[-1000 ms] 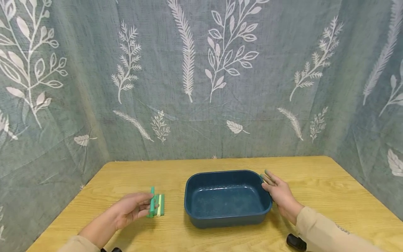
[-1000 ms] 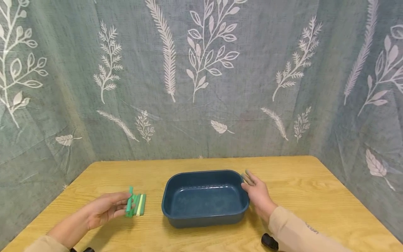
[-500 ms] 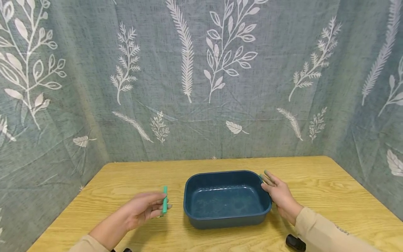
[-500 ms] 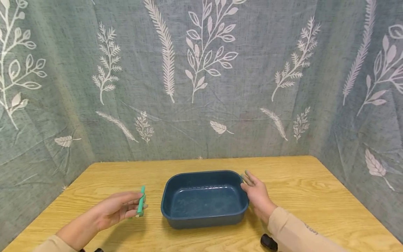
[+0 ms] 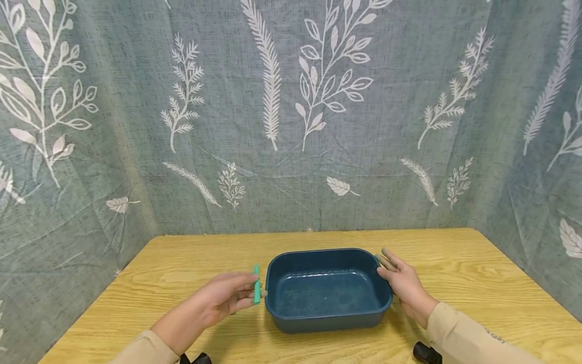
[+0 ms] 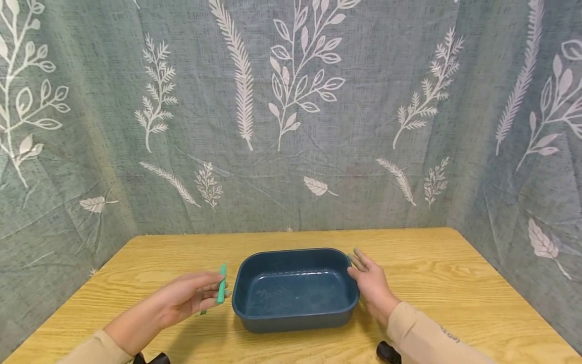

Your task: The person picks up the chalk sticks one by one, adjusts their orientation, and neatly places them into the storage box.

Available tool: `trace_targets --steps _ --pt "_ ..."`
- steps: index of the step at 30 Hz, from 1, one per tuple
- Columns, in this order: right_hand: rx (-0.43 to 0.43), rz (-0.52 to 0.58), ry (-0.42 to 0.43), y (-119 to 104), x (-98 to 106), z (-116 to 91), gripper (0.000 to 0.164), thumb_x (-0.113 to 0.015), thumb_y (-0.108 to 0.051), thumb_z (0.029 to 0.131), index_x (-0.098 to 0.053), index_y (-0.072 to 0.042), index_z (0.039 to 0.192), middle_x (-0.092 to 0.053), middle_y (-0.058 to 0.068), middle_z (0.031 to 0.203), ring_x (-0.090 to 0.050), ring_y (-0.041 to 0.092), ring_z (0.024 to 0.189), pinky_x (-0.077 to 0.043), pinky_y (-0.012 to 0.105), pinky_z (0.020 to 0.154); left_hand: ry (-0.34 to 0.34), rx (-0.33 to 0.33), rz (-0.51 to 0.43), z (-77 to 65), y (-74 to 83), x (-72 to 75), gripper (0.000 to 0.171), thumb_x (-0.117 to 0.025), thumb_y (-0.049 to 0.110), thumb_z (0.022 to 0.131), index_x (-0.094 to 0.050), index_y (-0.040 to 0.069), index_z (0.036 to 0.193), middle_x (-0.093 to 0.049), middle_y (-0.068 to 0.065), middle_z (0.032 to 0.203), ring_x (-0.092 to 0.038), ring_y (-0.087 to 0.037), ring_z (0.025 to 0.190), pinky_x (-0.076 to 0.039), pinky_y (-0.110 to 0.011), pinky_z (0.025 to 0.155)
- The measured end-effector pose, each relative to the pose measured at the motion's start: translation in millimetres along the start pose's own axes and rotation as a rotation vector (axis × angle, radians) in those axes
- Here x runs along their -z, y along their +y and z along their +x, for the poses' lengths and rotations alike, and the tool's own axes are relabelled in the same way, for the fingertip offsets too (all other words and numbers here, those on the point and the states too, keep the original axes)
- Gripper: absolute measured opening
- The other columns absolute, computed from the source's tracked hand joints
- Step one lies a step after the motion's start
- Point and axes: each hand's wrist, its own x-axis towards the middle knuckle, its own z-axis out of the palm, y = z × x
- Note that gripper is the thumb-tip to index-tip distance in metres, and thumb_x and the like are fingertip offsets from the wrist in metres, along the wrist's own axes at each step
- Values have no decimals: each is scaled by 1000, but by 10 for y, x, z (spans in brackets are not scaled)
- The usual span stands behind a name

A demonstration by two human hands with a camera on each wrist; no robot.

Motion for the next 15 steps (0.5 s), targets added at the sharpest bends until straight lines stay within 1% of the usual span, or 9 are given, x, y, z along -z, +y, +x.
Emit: trace_targets --steps 1,4,7,10,12,15 --pt "-1 4 0 0 -1 1 63 -45 -4 103 -11 -2 155 -20 23 156 -16 43 143 -24 54 114 9 1 -6 13 10 -23 38 -48 13 104 -41 -15 128 -57 -19 112 -65 -19 99 -55 -22 83" --pt "-4 17 -4 -1 1 -3 63 -44 -4 103 -11 -2 155 -19 23 156 -15 43 143 -24 55 114 26 8 -15 41 50 -100 36 -48 14 104 -43 -13 127 -54 -24 121 -64 -18 98 -55 -23 84" --pt "-6 21 -10 -11 3 -2 62 -44 -4 103 -10 -2 156 -19 22 157 -15 43 143 -24 56 114 33 9 -26 63 96 -175 40 -47 13 104 -39 -15 133 -48 -29 128 -64 -18 98 -54 -25 87" --pt "-11 21 -18 -16 8 4 63 -44 -5 103 -10 -3 156 -18 22 157 -15 43 143 -24 57 113 33 18 -30 77 140 -248 41 -46 12 105 -37 -14 135 -40 -33 136 -64 -18 98 -53 -26 90" --pt "-14 25 -23 -17 10 8 63 -44 -5 103 -9 -3 156 -18 21 158 -15 43 143 -24 58 113 27 21 -39 91 167 -290 41 -45 11 105 -37 -14 136 -39 -34 136 -64 -17 97 -53 -27 91" --pt "-20 31 -24 -8 18 10 63 -44 -5 103 -9 -3 156 -17 22 157 -16 43 143 -25 59 112 18 33 -49 117 198 -349 41 -45 12 105 -37 -12 137 -45 -29 128 -64 -17 95 -53 -27 91"
